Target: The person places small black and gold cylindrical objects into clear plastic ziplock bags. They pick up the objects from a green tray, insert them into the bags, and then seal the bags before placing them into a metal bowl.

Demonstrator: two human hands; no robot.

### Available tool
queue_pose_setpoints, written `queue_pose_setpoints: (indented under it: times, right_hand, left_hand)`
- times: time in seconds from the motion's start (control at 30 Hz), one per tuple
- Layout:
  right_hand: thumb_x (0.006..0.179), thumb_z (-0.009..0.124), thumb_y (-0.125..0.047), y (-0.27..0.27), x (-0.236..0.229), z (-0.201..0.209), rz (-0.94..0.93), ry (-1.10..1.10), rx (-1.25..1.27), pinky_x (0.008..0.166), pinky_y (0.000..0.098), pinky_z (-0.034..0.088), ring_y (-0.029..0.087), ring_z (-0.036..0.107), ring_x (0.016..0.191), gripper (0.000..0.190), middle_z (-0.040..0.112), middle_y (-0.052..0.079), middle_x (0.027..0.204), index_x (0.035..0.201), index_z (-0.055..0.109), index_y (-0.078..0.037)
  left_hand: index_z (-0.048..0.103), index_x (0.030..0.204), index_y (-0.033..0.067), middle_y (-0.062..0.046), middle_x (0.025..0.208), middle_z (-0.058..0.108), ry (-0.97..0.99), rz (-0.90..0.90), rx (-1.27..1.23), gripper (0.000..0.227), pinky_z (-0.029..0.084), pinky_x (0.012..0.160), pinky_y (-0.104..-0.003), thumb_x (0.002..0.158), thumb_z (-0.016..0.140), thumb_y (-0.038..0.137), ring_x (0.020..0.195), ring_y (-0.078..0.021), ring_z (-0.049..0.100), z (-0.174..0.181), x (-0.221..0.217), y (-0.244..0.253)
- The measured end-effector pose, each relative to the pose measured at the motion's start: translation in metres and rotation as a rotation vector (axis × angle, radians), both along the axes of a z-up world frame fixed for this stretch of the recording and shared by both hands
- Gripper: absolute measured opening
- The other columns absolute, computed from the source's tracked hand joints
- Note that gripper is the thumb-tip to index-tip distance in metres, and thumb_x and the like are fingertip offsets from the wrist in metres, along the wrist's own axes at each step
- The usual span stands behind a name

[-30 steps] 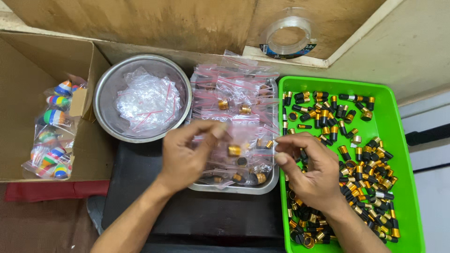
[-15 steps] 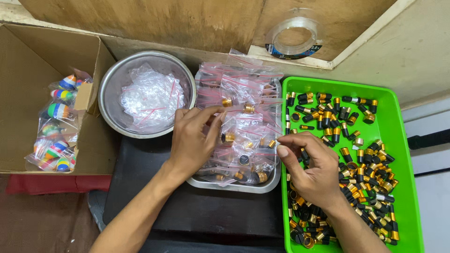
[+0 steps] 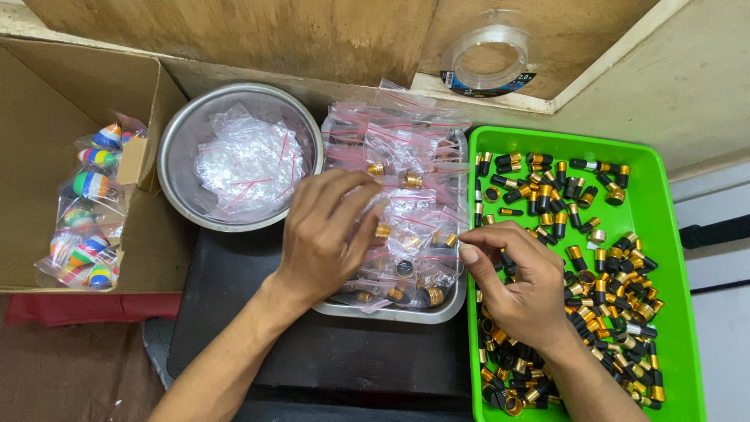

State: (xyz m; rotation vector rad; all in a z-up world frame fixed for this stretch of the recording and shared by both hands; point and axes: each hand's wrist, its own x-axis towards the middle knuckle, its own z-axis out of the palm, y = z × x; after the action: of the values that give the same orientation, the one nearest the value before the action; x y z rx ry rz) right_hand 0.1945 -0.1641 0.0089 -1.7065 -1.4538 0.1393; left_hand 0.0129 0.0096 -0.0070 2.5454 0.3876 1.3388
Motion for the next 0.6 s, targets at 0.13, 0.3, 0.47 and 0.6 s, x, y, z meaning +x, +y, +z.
queue_pose_setpoints:
  times: [0.13, 0.3, 0.47, 0.6]
  right_hand:
    - [0.098, 0.065, -0.014, 0.003, 0.0, -0.005, 0.038, -0.021, 0.012, 0.069, 0.0302, 0.052, 0.021, 0.065, 0.081, 0.018, 0.071, 0.012, 0.091, 0.101, 0.072, 0.002]
    - [0.098, 0.04, -0.067, 0.006, -0.002, -0.027, 0.135, -0.528, -0.267, 0.123, 0.0617, 0.028, 0.038, 0.034, 0.154, 0.081, 0.029, 0.02, 0.169, 0.16, 0.033, -0.017]
    - [0.095, 0.038, -0.077, 0.011, -0.011, -0.048, 0.147, -0.659, -0.449, 0.125, 0.0605, 0.005, 0.039, 0.0, 0.161, 0.097, -0.001, 0.022, 0.173, 0.168, 0.009, -0.018]
    - [0.102, 0.035, -0.067, 0.016, -0.013, -0.054, 0.125, -0.731, -0.47, 0.125, 0.062, -0.002, 0.041, -0.001, 0.16, 0.09, 0.0, 0.024, 0.172, 0.167, 0.003, -0.014]
  left_hand:
    - [0.066, 0.121, -0.0017, -0.018, 0.13, 0.066, 0.139, -0.169, 0.003, 0.027, 0.045, 0.107, -0.053, 0.104, 0.06, 0.019, 0.125, -0.0391, 0.059, -0.009, -0.003, 0.002]
    - [0.025, 0.164, 0.0137, -0.015, 0.17, 0.028, 0.589, -0.104, -0.039, 0.074, 0.006, 0.126, -0.061, 0.106, 0.039, 0.057, 0.159, -0.0374, 0.016, -0.018, -0.003, -0.006]
    - [0.024, 0.164, 0.0165, -0.015, 0.17, 0.027, 0.616, -0.079, -0.044, 0.07, 0.006, 0.125, -0.061, 0.107, 0.036, 0.055, 0.159, -0.0368, 0.017, -0.03, 0.002, -0.003]
    - [0.032, 0.162, 0.0123, -0.015, 0.169, 0.03, 0.606, -0.003, 0.053, 0.066, 0.013, 0.124, -0.062, 0.107, 0.043, 0.046, 0.158, -0.0346, 0.022, -0.04, 0.006, -0.002]
